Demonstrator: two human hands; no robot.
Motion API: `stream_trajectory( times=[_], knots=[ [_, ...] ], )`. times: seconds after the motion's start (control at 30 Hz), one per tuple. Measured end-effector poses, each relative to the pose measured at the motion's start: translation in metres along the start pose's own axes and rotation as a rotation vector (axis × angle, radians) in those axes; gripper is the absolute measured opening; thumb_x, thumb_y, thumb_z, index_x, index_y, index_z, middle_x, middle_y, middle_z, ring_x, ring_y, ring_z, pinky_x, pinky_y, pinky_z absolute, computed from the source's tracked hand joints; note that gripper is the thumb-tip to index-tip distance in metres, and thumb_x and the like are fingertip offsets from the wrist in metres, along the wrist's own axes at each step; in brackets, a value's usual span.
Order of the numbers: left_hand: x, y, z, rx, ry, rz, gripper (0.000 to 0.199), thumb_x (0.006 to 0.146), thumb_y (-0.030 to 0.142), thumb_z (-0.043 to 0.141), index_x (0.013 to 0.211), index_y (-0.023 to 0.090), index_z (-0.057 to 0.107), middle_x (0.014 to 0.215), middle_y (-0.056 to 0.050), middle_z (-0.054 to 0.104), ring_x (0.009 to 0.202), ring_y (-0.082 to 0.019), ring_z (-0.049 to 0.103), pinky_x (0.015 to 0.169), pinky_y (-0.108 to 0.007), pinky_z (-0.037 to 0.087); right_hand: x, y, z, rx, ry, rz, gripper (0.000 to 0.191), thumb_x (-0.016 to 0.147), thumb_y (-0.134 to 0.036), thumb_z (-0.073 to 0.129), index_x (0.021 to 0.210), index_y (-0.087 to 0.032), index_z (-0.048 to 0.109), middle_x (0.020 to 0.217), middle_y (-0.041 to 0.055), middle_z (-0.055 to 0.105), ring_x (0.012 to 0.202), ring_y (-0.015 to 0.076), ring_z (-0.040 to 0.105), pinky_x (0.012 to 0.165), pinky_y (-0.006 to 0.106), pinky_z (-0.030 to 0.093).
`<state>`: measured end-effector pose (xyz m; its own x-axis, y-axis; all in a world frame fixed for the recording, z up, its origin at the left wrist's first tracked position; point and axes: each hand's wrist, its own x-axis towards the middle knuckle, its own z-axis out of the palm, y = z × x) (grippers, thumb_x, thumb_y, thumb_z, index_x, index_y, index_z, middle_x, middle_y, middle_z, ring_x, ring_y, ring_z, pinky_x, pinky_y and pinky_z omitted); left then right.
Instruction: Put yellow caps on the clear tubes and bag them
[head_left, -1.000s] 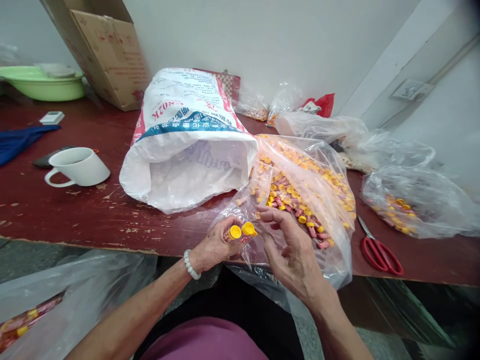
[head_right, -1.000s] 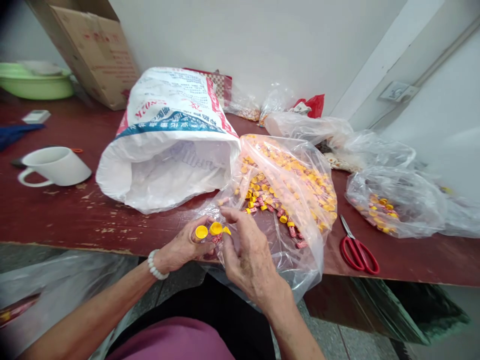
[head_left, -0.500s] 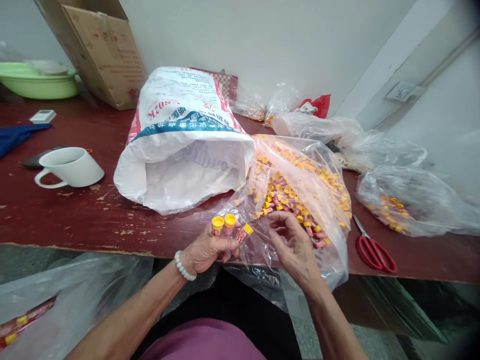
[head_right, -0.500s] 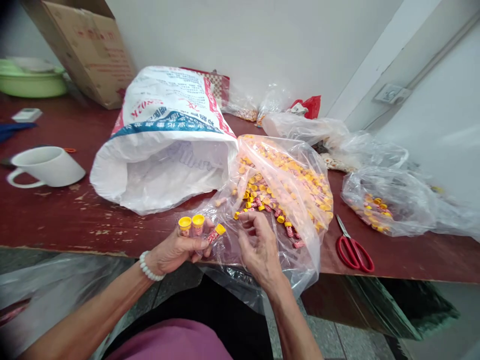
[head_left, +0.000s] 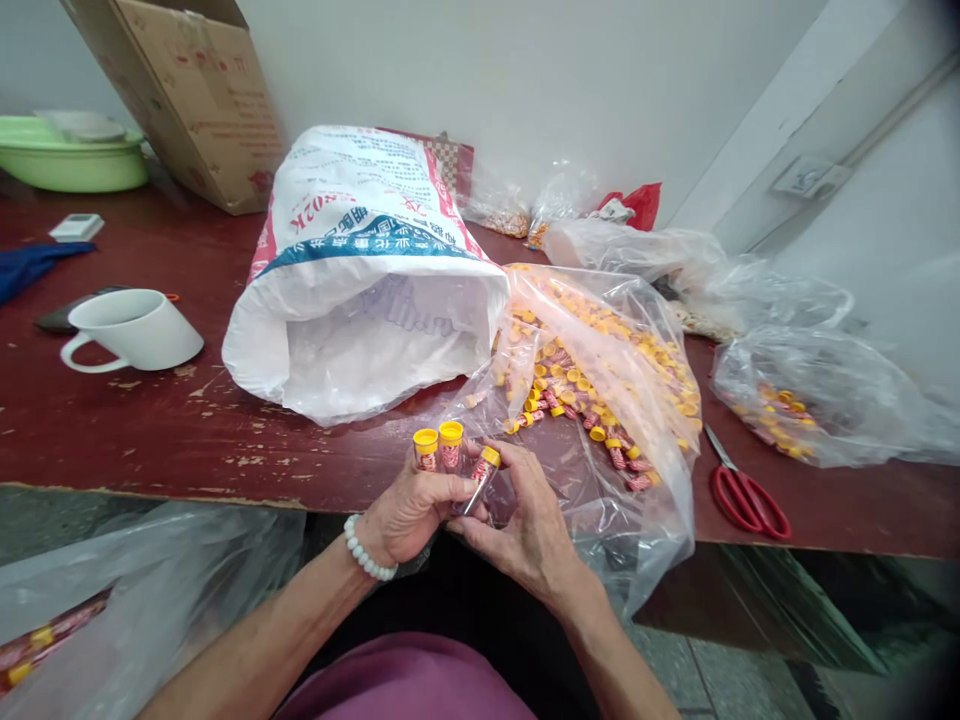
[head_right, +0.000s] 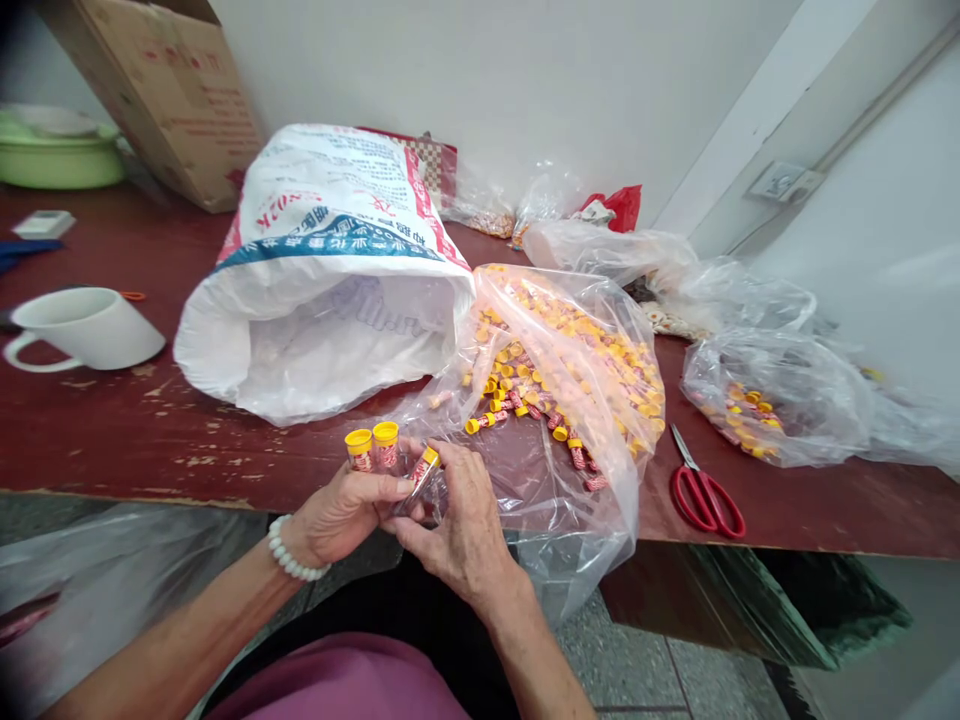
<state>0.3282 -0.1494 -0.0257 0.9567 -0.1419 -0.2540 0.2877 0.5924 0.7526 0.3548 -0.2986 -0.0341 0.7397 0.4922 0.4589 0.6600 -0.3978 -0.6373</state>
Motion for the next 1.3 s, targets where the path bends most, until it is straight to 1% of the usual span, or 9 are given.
stream_trajectory(
  times=[0.17, 0.4, 0.6, 0.73, 0.8, 0.9, 1.03, 1.17, 1.3],
  knots=[
    [0.003, -0.003, 0.002, -0.007, 0.008, 0.008, 0.029, 0.059, 0.009, 0.069, 0.088, 0.011, 0.062, 0.070, -0.003, 0.063, 0.053, -0.014, 0.059, 0.053, -0.028, 0.050, 0.003, 0.001, 0.006, -0.059, 0.103, -0.079, 0.057, 0.062, -0.023, 0.070, 0.116, -0.020, 0.051, 0.106, 0.0067, 0.062, 0.097, 0.0215, 0.058, 0.086, 0.036, 0.047],
    [0.006, -0.007, -0.005, -0.030, -0.018, 0.021, 0.030, 0.062, 0.009, 0.067, 0.091, 0.012, 0.060, 0.071, -0.003, 0.063, 0.054, -0.015, 0.060, 0.055, -0.029, 0.051, 0.006, 0.003, 0.006, -0.089, 0.038, -0.034, 0.053, 0.064, -0.029, 0.070, 0.113, -0.021, 0.053, 0.102, 0.0061, 0.063, 0.092, 0.0219, 0.059, 0.083, 0.037, 0.048],
    [0.006, -0.007, -0.010, -0.031, -0.021, 0.002, 0.023, 0.065, 0.012, 0.065, 0.088, 0.012, 0.060, 0.068, -0.002, 0.062, 0.053, -0.015, 0.060, 0.053, -0.027, 0.049, 0.002, 0.006, 0.009, -0.068, -0.001, -0.089, 0.079, 0.065, -0.030, 0.075, 0.133, -0.018, 0.034, 0.130, 0.0141, 0.048, 0.120, 0.0262, 0.046, 0.099, 0.042, 0.042],
    [0.006, -0.008, -0.010, -0.042, -0.018, 0.025, 0.025, 0.064, 0.009, 0.065, 0.088, 0.012, 0.060, 0.071, -0.002, 0.062, 0.055, -0.014, 0.060, 0.057, -0.029, 0.051, 0.002, 0.005, 0.004, -0.059, -0.038, -0.106, 0.069, 0.070, -0.029, 0.074, 0.130, -0.024, 0.039, 0.121, 0.0079, 0.057, 0.111, 0.0224, 0.052, 0.096, 0.040, 0.043],
    [0.006, -0.008, -0.011, -0.045, -0.013, 0.027, 0.026, 0.064, 0.010, 0.067, 0.089, 0.013, 0.059, 0.072, -0.001, 0.061, 0.055, -0.014, 0.060, 0.054, -0.027, 0.050, 0.004, 0.007, -0.003, -0.021, -0.090, -0.096, 0.074, 0.067, -0.038, 0.077, 0.130, -0.024, 0.040, 0.123, 0.0084, 0.055, 0.112, 0.0235, 0.052, 0.096, 0.040, 0.043],
    [0.005, -0.004, -0.015, -0.028, 0.041, 0.039, 0.033, 0.064, 0.012, 0.070, 0.093, 0.016, 0.056, 0.074, 0.001, 0.060, 0.054, -0.014, 0.062, 0.056, -0.028, 0.050, 0.012, 0.025, -0.014, -0.011, -0.108, 0.004, 0.074, 0.072, -0.046, 0.072, 0.133, -0.022, 0.038, 0.126, 0.0102, 0.052, 0.108, 0.0227, 0.054, 0.089, 0.037, 0.048],
    [0.000, 0.002, -0.021, 0.029, 0.017, 0.029, 0.036, 0.065, 0.013, 0.072, 0.096, 0.018, 0.055, 0.080, 0.002, 0.061, 0.057, -0.014, 0.064, 0.069, -0.035, 0.053, 0.031, 0.069, -0.013, -0.282, -0.016, 0.084, 0.031, 0.087, -0.023, 0.051, 0.117, -0.019, 0.054, 0.113, 0.0103, 0.061, 0.101, 0.0232, 0.055, 0.090, 0.042, 0.045],
    [-0.006, 0.003, -0.022, 0.071, -0.054, 0.017, 0.036, 0.066, 0.014, 0.073, 0.097, 0.018, 0.056, 0.081, 0.001, 0.060, 0.056, -0.014, 0.064, 0.073, -0.040, 0.053, 0.047, 0.095, -0.001, -0.323, -0.043, 0.072, 0.026, 0.083, -0.012, 0.049, 0.103, -0.020, 0.063, 0.107, 0.0105, 0.066, 0.098, 0.0240, 0.055, 0.093, 0.043, 0.042],
    [-0.008, 0.000, -0.022, 0.103, -0.101, 0.053, 0.033, 0.068, 0.014, 0.072, 0.097, 0.017, 0.056, 0.079, 0.002, 0.059, 0.057, -0.013, 0.063, 0.073, -0.038, 0.052, 0.049, 0.099, -0.001, -0.293, 0.007, 0.100, 0.021, 0.081, -0.015, 0.053, 0.098, -0.021, 0.064, 0.101, 0.0098, 0.067, 0.097, 0.0241, 0.055, 0.094, 0.042, 0.041]
  ],
)
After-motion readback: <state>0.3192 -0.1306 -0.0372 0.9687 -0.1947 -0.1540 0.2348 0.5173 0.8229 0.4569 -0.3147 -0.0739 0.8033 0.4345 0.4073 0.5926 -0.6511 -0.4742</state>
